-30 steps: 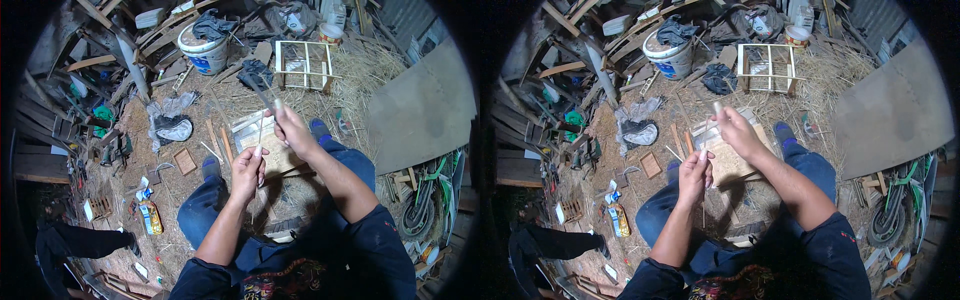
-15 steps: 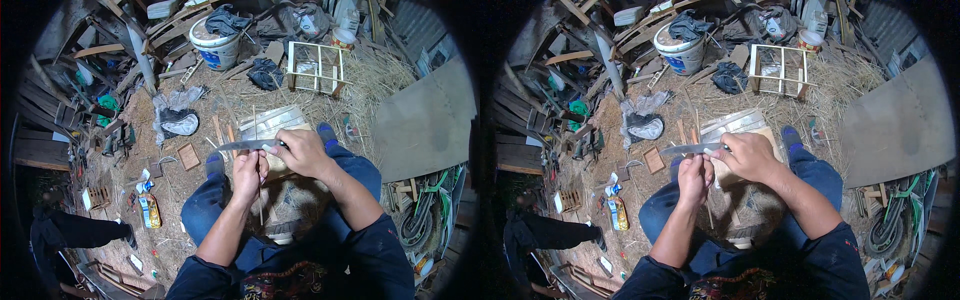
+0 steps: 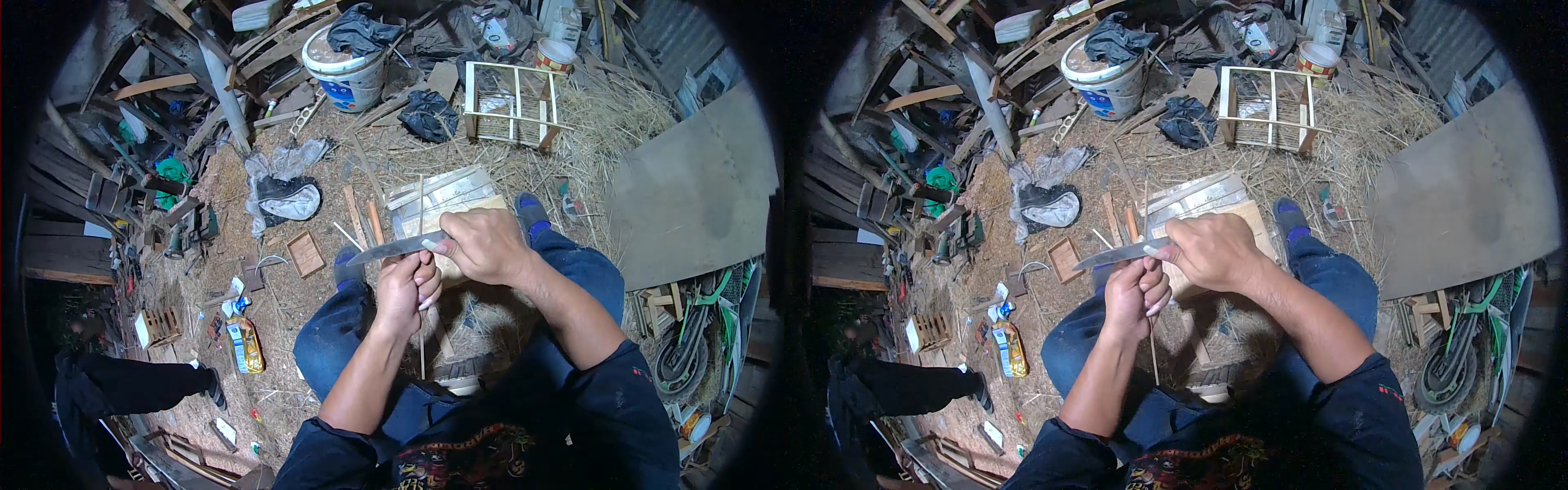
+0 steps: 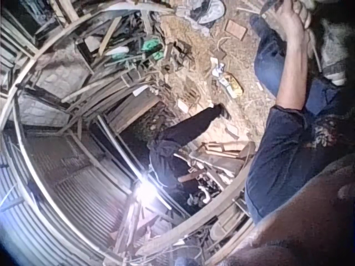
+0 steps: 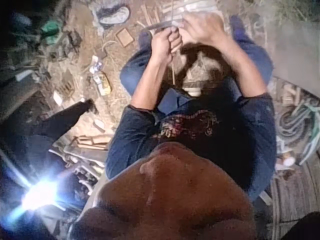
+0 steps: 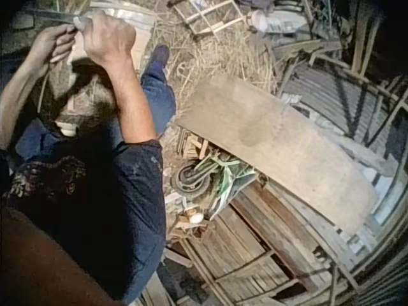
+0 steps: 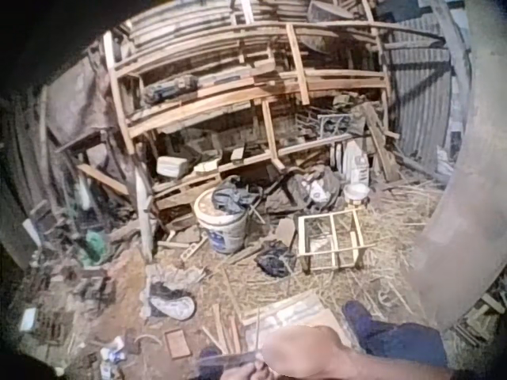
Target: The person whittles and shapes a long bamboo stick using a knife, scraping along the surface of the stick held over a wooden block.
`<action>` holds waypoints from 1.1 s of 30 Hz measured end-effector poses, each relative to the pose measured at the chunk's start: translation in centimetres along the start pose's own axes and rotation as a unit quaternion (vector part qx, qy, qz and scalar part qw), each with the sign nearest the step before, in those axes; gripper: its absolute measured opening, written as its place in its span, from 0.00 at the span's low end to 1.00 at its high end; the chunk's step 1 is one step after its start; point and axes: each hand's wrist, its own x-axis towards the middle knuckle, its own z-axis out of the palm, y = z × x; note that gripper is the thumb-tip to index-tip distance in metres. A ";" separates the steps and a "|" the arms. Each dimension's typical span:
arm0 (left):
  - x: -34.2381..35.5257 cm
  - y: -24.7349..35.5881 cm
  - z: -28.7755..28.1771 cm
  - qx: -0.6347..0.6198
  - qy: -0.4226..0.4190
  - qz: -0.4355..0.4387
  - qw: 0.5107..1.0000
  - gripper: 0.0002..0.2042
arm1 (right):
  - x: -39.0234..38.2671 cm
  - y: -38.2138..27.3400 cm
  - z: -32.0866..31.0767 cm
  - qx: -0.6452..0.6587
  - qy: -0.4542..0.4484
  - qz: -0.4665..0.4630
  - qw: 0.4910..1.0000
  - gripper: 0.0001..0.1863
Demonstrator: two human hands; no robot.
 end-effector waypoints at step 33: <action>0.6 -1.7 -1.6 -0.083 -0.037 -0.046 0.995 0.13 | -0.2 -0.3 -0.1 0.032 -0.026 0.026 0.999 0.18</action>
